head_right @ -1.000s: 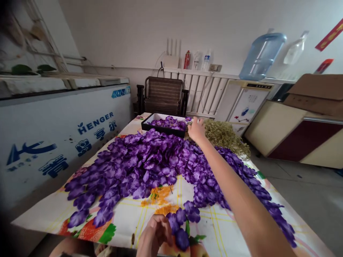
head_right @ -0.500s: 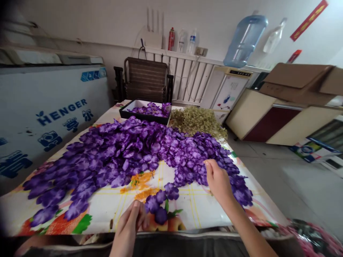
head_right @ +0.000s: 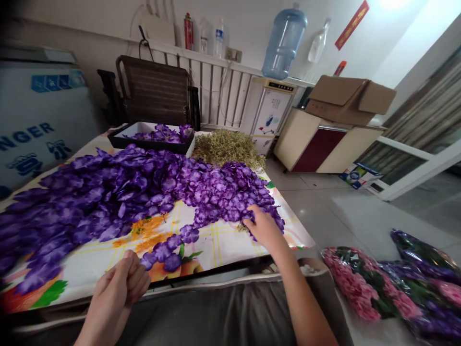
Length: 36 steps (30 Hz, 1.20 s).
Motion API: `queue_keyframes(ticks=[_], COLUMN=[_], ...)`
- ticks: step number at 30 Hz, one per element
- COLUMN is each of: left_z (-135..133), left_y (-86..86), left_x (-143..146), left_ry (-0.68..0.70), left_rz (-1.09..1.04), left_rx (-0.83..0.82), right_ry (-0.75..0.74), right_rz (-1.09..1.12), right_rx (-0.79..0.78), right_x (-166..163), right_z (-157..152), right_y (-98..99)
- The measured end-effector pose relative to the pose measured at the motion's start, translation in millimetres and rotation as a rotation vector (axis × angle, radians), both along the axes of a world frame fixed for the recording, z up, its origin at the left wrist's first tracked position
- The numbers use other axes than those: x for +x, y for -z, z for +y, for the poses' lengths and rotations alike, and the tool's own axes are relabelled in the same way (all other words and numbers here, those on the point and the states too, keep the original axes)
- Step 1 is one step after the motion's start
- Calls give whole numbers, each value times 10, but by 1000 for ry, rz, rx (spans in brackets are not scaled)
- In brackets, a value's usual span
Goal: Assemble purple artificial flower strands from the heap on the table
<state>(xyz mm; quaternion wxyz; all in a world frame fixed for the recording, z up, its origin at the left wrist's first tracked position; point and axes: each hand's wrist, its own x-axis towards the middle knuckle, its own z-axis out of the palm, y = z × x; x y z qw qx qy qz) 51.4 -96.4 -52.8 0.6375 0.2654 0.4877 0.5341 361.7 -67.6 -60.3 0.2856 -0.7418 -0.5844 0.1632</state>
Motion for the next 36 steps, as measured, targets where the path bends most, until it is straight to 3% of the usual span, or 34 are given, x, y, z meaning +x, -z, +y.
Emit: queue_keyframes(ticks=[6, 12, 16, 19, 24, 28, 30, 32, 36], left_z=[46, 55, -27, -126, -246, -256, -243, -229, -211], left_y=[106, 149, 140, 102, -40, -112, -105, -79, -35], left_x=[45, 60, 10, -58, -129, -167, -186, -192, -141], left_ry=[31, 50, 111, 173, 400, 451, 473, 494, 455], left_rz=[-6, 3, 78, 237, 466, 398, 223, 34, -201], left_rx=[7, -2, 107, 278, 597, 567, 465, 367, 253], right_ry=[-59, -251, -426, -548, -621, -645, -681, -671, -394], right_rz=[-170, -39, 158, 543, 1079, 1327, 1215, 961, 560], right_rx=[-189, -42, 5, -89, -309, -423, -420, -348, -100], right_x=[-198, -377, -789, -1142, -1621, -1756, -1721, -1638, -1459], right_z=[58, -82, -352, -525, -626, -597, -555, -479, -215], right_y=[85, -212, -410, -457, -352, -214, -163, -108, 97])
